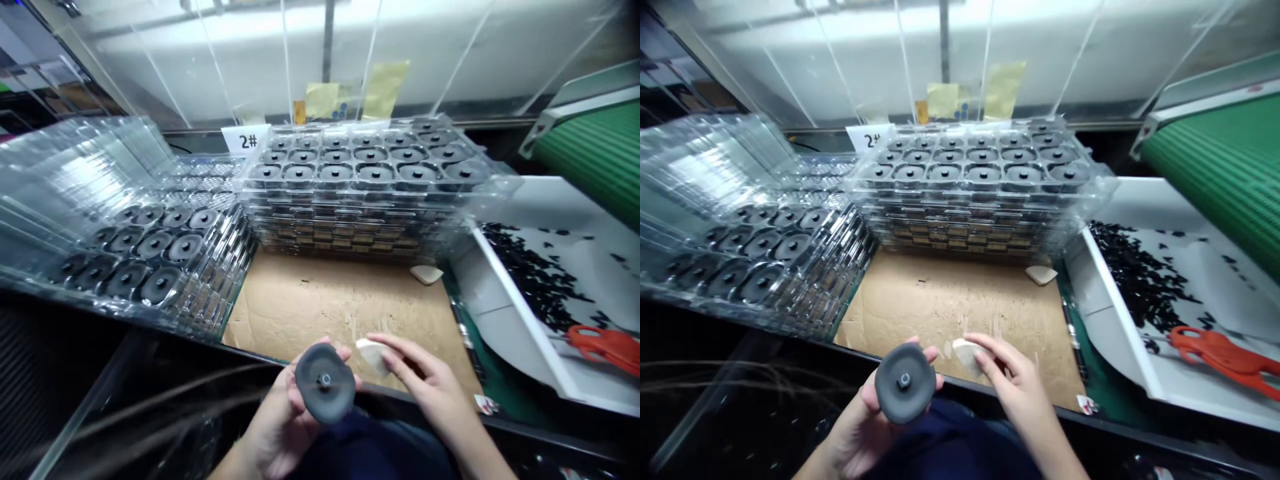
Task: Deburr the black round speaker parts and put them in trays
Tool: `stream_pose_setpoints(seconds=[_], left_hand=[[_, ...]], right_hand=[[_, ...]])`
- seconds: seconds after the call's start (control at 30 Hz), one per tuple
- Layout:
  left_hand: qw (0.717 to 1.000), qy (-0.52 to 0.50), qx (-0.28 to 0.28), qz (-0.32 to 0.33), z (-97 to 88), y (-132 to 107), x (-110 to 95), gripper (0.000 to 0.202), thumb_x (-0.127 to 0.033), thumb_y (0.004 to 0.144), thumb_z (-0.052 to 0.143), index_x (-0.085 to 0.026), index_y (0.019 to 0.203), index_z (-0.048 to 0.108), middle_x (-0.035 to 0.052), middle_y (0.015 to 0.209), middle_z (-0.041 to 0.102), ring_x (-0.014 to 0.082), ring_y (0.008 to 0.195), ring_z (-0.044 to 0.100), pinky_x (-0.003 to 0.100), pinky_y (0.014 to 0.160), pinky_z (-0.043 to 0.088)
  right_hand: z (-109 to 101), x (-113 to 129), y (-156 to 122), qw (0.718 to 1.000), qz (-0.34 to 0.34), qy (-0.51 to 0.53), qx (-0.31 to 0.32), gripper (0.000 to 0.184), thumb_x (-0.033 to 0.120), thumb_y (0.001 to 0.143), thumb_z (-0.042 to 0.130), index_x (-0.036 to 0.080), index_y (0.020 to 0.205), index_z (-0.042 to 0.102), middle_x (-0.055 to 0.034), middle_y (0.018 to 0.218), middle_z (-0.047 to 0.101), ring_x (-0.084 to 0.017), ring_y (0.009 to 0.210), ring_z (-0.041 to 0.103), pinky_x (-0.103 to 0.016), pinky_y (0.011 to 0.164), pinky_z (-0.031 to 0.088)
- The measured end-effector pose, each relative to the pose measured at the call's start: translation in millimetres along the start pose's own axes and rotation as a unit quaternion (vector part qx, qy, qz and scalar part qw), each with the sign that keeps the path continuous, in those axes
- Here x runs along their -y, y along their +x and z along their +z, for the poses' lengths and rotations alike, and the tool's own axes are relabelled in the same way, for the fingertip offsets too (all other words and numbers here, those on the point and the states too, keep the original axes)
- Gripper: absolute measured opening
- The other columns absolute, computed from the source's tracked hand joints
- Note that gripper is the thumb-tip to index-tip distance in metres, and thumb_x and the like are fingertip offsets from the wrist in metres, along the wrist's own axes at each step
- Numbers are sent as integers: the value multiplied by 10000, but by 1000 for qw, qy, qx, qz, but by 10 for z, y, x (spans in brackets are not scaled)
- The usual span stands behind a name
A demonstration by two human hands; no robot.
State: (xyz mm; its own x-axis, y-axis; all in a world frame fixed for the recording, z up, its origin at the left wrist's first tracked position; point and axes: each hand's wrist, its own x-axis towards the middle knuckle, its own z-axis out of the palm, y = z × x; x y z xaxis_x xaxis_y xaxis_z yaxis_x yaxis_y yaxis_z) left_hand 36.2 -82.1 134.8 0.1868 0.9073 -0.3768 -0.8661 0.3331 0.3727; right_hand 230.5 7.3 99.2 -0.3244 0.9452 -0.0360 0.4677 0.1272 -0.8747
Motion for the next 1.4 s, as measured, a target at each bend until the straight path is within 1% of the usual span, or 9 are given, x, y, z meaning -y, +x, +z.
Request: stream_pose_setpoints(seconds=[0.23,0.47,0.63,0.7,0.83,0.97,1.1,1.27,1.4], left_hand=[[999,-19,-1,35,-24,-39,-42,501,-381,619,753,-236,1090,659,93,1308,565,301,1109,583,326,859,507],[997,-7,-33,69,53,-83,-52,468,-363,651,738,-222,1089,652,96,1247,611,274,1066,611,318,837,504],[992,19,-97,76,86,16,27,650,-352,482,842,-244,1091,645,88,1205,637,280,1086,593,296,855,461],[991,41,-105,67,141,72,48,639,-332,490,846,-244,1090,643,84,1178,649,262,1064,596,275,809,462],[993,55,-99,38,274,127,11,447,-377,619,770,-195,1016,673,96,1063,688,240,1005,606,280,779,458],[990,37,-124,62,352,144,-110,504,-394,529,816,-236,990,688,64,1035,701,207,978,616,257,778,463],[992,51,-106,56,312,157,-219,362,-347,523,831,-212,842,726,41,829,722,162,807,647,232,711,458],[992,13,-102,80,118,5,-179,542,-281,407,880,-267,925,720,33,968,729,181,855,659,251,775,479],[993,44,-70,84,86,-239,-30,418,-240,566,819,-229,969,707,78,989,726,207,963,643,262,811,474]], right_hand=[[349,-442,-179,999,16,-52,-2,315,427,775,548,224,923,739,-40,890,742,-146,537,651,-230,527,549],[168,-507,-21,997,31,-60,-48,397,498,758,545,177,883,742,-71,890,741,-218,688,699,-273,591,570],[-45,187,-135,995,-11,-45,-85,302,386,846,534,217,1055,672,-42,1073,696,-210,951,668,-227,741,556],[-31,597,-146,982,-133,-55,-120,249,272,871,517,240,1088,634,-32,1047,694,-169,893,671,-210,728,544],[130,1077,-19,929,-353,-100,-49,338,142,865,494,189,1197,541,-43,899,698,-144,747,642,-264,732,522],[233,1144,174,933,-331,-113,88,230,133,880,461,207,1061,583,-24,858,690,-133,707,621,-238,638,507],[360,1157,191,937,-339,-79,-39,256,138,891,435,167,1110,564,-51,793,663,-149,668,612,-271,618,502],[430,1137,-24,938,-343,-44,31,195,179,902,451,241,1023,590,-5,783,685,-115,671,643,-204,621,522],[544,1172,-209,923,-376,-44,-62,270,127,876,458,174,1123,558,-62,836,678,-145,678,626,-260,605,507]])
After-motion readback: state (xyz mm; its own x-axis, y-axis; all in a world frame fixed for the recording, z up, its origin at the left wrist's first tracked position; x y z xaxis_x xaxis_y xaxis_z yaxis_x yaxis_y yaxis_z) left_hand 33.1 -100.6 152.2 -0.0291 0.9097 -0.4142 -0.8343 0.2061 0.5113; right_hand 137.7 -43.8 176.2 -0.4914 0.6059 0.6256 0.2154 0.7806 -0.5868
